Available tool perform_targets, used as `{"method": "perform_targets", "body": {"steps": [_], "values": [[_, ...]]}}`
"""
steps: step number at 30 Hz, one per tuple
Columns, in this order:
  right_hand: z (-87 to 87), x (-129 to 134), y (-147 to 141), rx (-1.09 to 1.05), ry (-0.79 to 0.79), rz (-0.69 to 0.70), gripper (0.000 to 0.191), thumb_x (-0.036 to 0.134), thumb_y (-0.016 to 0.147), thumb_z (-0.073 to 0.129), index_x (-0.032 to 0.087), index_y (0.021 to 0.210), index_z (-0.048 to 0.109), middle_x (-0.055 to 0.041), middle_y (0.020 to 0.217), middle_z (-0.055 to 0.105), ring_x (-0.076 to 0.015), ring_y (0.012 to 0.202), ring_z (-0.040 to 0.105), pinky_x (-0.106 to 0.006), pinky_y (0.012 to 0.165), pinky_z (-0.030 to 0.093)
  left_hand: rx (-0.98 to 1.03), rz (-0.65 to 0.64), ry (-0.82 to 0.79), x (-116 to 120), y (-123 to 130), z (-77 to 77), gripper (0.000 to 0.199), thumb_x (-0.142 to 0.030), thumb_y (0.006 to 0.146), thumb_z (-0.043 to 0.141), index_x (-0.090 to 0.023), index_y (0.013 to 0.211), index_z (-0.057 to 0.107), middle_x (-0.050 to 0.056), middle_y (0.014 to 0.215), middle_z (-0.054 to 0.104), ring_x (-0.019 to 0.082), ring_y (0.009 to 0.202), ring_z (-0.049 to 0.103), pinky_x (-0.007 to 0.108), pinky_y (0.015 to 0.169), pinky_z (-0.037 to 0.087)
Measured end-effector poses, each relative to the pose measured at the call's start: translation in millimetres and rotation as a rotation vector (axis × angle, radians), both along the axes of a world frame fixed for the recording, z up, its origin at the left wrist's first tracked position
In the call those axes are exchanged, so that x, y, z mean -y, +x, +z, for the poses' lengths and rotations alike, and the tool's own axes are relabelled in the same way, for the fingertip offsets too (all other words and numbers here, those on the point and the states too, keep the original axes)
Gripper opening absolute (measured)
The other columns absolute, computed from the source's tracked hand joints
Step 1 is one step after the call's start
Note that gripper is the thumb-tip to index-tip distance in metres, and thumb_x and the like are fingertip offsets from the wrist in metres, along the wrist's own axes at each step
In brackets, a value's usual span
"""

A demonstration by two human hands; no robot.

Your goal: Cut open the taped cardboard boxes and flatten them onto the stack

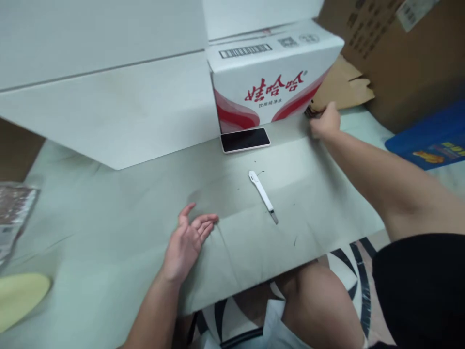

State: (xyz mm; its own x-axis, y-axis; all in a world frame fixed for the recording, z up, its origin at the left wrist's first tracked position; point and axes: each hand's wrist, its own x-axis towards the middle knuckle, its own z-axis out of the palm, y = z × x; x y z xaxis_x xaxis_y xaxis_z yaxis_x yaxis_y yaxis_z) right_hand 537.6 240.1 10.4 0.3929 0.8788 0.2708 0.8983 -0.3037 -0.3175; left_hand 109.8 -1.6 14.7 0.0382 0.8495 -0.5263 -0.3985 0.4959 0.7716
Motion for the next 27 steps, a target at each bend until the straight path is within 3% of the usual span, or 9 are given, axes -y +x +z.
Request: {"method": "perform_targets", "body": {"steps": [2, 4, 6, 9, 13, 16, 20, 23, 27], "values": [[10.2, 19, -40, -0.040, -0.057, 0.100, 0.027, 0.004, 0.081, 0.057, 0.015, 0.106, 0.059, -0.0129, 0.091, 0.072, -0.0165, 0.075, 0.060, -0.031, 0.071, 0.044, 0.031, -0.016, 0.009, 2, 4, -2.2, 0.077, -0.058, 0.071, 0.081, -0.026, 0.131, 0.046, 0.010, 0.102, 0.079, 0.026, 0.109, 0.073, 0.042, 0.107, 0.048], [22.4, 40, -89, -0.055, -0.104, 0.327, 0.022, 0.010, 0.081, 0.061, 0.021, 0.100, 0.060, -0.0068, 0.086, 0.072, -0.0179, 0.075, 0.062, -0.030, 0.074, 0.045, 0.067, -0.007, 0.039, 6, 7, -1.6, 0.068, -0.052, 0.071, 0.083, -0.023, 0.124, 0.052, 0.009, 0.099, 0.080, 0.025, 0.104, 0.073, 0.040, 0.103, 0.049], [36.5, 64, -144, -0.011, -0.163, 0.650, 0.018, 0.016, 0.083, 0.061, 0.022, 0.100, 0.061, -0.0072, 0.086, 0.073, -0.0220, 0.075, 0.064, -0.032, 0.072, 0.044, 0.064, 0.031, 0.068, 8, 8, 2.8, 0.056, -0.053, 0.068, 0.084, -0.021, 0.109, 0.061, 0.008, 0.091, 0.079, 0.024, 0.093, 0.074, 0.039, 0.093, 0.052], [59.9, 96, -234, 0.131, -0.203, 1.069, 0.020, 0.021, 0.087, 0.053, 0.022, 0.104, 0.063, -0.0084, 0.087, 0.075, -0.0251, 0.076, 0.066, -0.035, 0.075, 0.044, 0.023, 0.208, 0.187, 10, -1, 15.1, 0.039, -0.044, 0.066, 0.086, -0.020, 0.089, 0.065, 0.004, 0.078, 0.075, 0.020, 0.080, 0.072, 0.034, 0.085, 0.052], [88.3, 122, -353, 0.255, -0.199, 1.364, 0.031, 0.019, 0.092, 0.044, 0.021, 0.115, 0.064, -0.0097, 0.097, 0.077, -0.0248, 0.083, 0.069, -0.038, 0.083, 0.047, 0.040, 0.402, 0.265, 9, -31, 31.5, 0.028, -0.044, 0.076, 0.076, -0.019, 0.077, 0.066, 0.004, 0.073, 0.072, 0.017, 0.074, 0.069, 0.031, 0.078, 0.050], [101.5, 120, -437, 0.249, -0.129, 1.452, 0.040, 0.012, 0.090, 0.043, 0.019, 0.124, 0.062, -0.0143, 0.121, 0.072, -0.0275, 0.104, 0.070, -0.039, 0.087, 0.052, 0.092, 0.496, 0.275, 9, -60, 37.1, 0.023, -0.040, 0.079, 0.066, -0.018, 0.076, 0.067, 0.006, 0.072, 0.072, 0.018, 0.070, 0.069, 0.030, 0.073, 0.047], [111.9, 92, -540, 0.177, 0.002, 1.419, 0.044, 0.007, 0.088, 0.049, 0.019, 0.128, 0.062, -0.0142, 0.155, 0.052, -0.0302, 0.141, 0.055, -0.048, 0.114, 0.050, 0.166, 0.559, 0.270, 14, -90, 37.9, 0.025, -0.038, 0.076, 0.053, -0.018, 0.074, 0.068, 0.008, 0.069, 0.071, 0.019, 0.069, 0.069, 0.031, 0.070, 0.047], [122.8, 52, -601, 0.192, -0.052, 1.243, 0.036, 0.009, 0.086, 0.062, 0.014, 0.122, 0.066, -0.0122, 0.167, 0.037, -0.0363, 0.155, 0.040, -0.055, 0.127, 0.038, 0.231, 0.580, 0.259, 18, -104, 37.4, 0.026, -0.039, 0.074, 0.052, -0.018, 0.072, 0.067, 0.008, 0.067, 0.069, 0.020, 0.067, 0.067, 0.032, 0.069, 0.046], [133.9, -12, -637, 0.095, -0.028, 1.114, 0.034, 0.000, 0.075, 0.074, -0.003, 0.108, 0.067, -0.0266, 0.169, 0.026, -0.0521, 0.161, 0.011, -0.070, 0.130, 0.008, 0.247, 0.563, 0.238, 18, -118, 36.5, 0.025, -0.040, 0.076, 0.056, -0.019, 0.070, 0.066, 0.008, 0.065, 0.067, 0.019, 0.063, 0.065, 0.032, 0.067, 0.045]]}}
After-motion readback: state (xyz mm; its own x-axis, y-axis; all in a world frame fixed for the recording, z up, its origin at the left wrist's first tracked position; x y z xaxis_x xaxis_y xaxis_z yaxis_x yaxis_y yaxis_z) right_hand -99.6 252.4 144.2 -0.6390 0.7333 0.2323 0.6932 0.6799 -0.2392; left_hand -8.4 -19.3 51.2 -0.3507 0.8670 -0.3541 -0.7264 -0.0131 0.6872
